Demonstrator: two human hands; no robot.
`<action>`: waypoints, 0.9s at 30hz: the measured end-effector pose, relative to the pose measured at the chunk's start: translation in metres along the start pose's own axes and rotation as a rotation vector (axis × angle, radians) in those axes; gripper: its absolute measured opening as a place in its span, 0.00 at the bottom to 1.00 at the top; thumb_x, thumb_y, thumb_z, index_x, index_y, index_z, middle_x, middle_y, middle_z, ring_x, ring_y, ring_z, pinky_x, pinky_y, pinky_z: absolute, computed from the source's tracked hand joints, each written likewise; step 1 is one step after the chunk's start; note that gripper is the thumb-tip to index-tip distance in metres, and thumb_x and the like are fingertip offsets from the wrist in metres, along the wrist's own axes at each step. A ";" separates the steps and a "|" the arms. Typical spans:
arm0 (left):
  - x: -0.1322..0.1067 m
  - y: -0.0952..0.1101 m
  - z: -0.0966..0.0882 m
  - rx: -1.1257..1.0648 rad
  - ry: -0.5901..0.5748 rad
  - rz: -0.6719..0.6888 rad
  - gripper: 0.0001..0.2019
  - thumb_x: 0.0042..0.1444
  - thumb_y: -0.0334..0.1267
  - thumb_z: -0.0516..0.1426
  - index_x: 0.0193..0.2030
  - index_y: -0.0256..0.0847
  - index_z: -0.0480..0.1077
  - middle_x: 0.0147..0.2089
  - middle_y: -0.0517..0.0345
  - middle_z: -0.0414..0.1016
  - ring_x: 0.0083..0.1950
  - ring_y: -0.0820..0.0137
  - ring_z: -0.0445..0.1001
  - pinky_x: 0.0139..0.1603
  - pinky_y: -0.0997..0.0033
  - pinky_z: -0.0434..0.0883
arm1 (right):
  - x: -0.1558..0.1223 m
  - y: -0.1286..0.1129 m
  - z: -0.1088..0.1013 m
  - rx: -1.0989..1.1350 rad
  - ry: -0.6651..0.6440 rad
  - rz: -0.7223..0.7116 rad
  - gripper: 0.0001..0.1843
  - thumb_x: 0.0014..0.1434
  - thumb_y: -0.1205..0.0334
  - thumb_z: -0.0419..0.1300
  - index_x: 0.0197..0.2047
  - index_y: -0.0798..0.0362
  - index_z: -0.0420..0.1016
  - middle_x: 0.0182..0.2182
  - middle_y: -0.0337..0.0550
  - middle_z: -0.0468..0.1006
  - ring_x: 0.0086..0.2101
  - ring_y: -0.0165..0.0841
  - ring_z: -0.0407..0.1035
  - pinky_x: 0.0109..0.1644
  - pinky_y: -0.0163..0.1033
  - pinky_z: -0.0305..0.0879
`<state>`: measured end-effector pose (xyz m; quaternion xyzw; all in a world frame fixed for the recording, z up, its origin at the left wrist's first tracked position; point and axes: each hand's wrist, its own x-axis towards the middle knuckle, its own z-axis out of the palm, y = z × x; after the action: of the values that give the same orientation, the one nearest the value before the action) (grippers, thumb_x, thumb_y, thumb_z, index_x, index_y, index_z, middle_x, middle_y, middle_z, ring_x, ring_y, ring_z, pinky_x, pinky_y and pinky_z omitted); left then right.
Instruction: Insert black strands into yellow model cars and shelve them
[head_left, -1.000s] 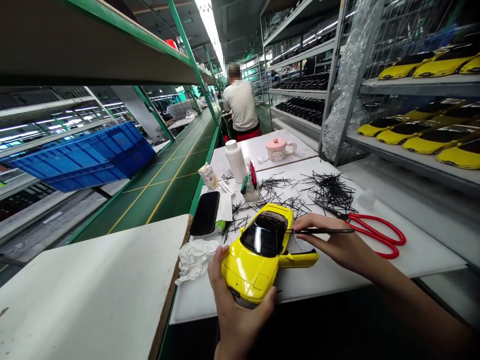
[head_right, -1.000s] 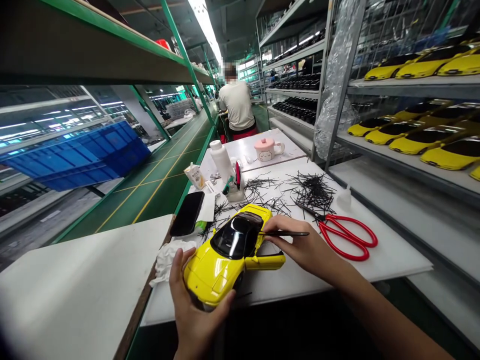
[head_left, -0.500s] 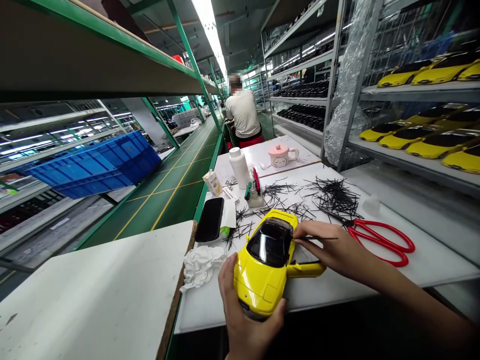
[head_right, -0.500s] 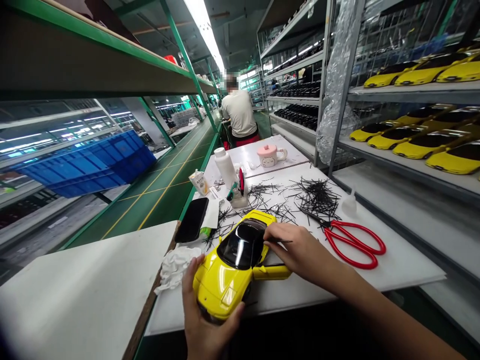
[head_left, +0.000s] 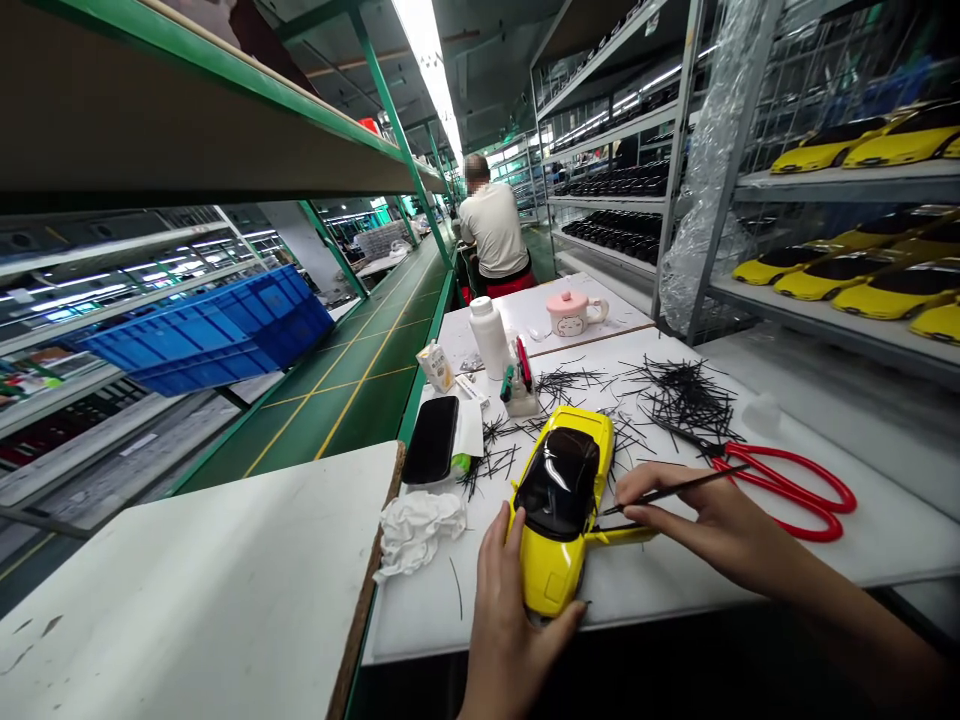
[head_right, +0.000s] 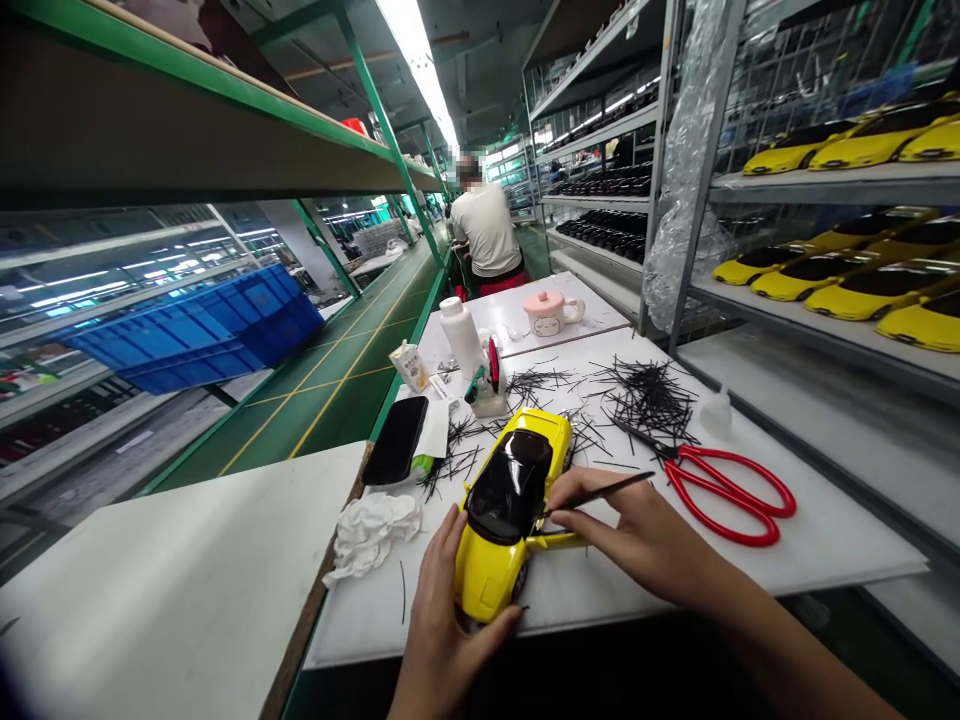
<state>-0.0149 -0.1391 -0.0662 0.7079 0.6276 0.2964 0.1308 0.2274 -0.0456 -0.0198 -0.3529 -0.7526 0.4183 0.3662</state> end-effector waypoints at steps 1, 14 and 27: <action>0.003 0.001 -0.002 0.007 -0.031 0.004 0.42 0.54 0.43 0.61 0.70 0.47 0.42 0.72 0.42 0.45 0.72 0.50 0.46 0.67 0.42 0.55 | -0.001 0.001 -0.001 0.012 0.011 0.005 0.09 0.62 0.53 0.58 0.39 0.49 0.74 0.37 0.41 0.79 0.41 0.36 0.74 0.46 0.38 0.70; 0.131 0.056 -0.028 -0.017 -0.413 0.418 0.24 0.57 0.24 0.47 0.57 0.42 0.68 0.49 0.55 0.76 0.59 0.64 0.65 0.62 0.63 0.64 | 0.000 0.010 -0.006 0.043 0.050 0.000 0.10 0.60 0.53 0.60 0.38 0.49 0.75 0.36 0.42 0.80 0.41 0.37 0.74 0.47 0.40 0.70; 0.141 0.036 -0.012 -0.243 -0.413 0.343 0.09 0.55 0.26 0.55 0.41 0.42 0.70 0.38 0.59 0.76 0.48 0.66 0.70 0.52 0.67 0.66 | -0.004 0.031 -0.043 -0.030 0.292 0.220 0.19 0.64 0.45 0.48 0.31 0.49 0.69 0.26 0.43 0.74 0.28 0.37 0.70 0.30 0.38 0.65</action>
<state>0.0129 -0.0113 -0.0007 0.8281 0.4188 0.2367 0.2877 0.2723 -0.0210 -0.0319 -0.4956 -0.6542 0.3890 0.4184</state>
